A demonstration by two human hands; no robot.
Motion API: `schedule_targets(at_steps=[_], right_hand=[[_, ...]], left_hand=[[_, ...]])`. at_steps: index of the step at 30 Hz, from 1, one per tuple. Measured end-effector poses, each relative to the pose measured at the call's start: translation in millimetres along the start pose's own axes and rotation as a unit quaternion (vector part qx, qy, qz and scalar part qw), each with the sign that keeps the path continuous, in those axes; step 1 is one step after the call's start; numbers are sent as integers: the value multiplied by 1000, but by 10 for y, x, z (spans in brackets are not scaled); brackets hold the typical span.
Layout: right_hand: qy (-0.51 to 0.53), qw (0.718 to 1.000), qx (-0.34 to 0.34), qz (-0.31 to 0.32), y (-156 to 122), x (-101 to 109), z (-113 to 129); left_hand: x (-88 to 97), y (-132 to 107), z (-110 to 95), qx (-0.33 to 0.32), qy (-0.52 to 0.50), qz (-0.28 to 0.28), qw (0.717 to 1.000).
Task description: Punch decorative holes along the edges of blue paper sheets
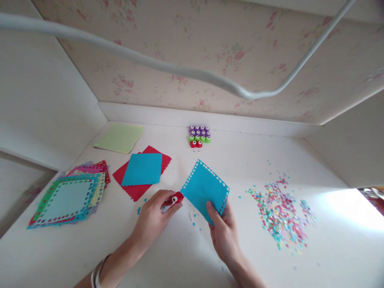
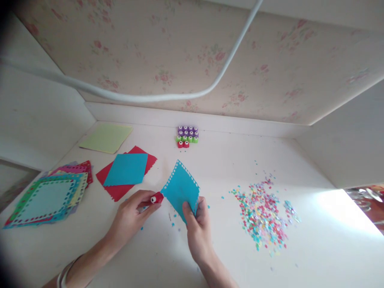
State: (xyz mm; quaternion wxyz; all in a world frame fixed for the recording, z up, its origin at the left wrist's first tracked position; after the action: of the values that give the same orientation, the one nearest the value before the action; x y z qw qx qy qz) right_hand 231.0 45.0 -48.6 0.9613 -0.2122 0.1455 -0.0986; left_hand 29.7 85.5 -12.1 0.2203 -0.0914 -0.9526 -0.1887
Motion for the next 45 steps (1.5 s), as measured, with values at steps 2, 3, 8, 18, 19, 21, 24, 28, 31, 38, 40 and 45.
schedule_targets(at_steps=[2, 3, 8, 18, 19, 21, 24, 28, 31, 38, 40, 45], right_hand=[[34, 999, -7, 0, -13, -10, -19], [46, 999, -11, 6, -16, -27, -25], [14, 996, -57, 63, 18, -147, -112], [-25, 999, -35, -7, 68, 51, -131], [-22, 999, -33, -7, 63, 50, -126], [-20, 999, -33, 1, 54, 24, -127], [-28, 999, -34, 1, 50, 10, -137], [-32, 999, -26, -9, 43, 18, -133], [-41, 999, -24, -10, 29, 1, -119], [-72, 997, -13, 4, -11, -75, -69], [-79, 997, -3, 5, -32, -100, -42], [-117, 993, 17, 24, -93, -204, 42]], left_hand=[[1, 4, 5, 2, 4, 0, 1000], [1, 7, 6, 2, 7, 0, 1000], [14, 17, -10, 0, 27, -4, 1000], [8, 12, -53, -20, 46, 4, 999], [8, 12, -56, -22, 49, 3, 999], [6, 16, -65, -26, 52, 2, 998], [3, 24, -86, -37, 50, 2, 998], [-6, 16, -99, -50, 52, 4, 997], [-3, 2, -90, -53, 60, 0, 997], [-1, -6, -104, -59, 63, 1, 996], [1, -5, -112, -61, 64, -2, 996], [11, 0, -123, -71, 84, -10, 994]])
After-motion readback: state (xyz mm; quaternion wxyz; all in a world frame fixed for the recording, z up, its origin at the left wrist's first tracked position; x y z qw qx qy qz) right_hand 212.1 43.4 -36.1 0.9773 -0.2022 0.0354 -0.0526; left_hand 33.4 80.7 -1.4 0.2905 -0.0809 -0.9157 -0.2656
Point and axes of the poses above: each hand's wrist, its own y-axis towards the middle knuckle, its own x-axis out of the back of the hand, z = x × y, the point moved 10 cm from there along y, towards the middle knuckle, and after that the axes turned 13 degrees about -x, right-handed, at the moved point
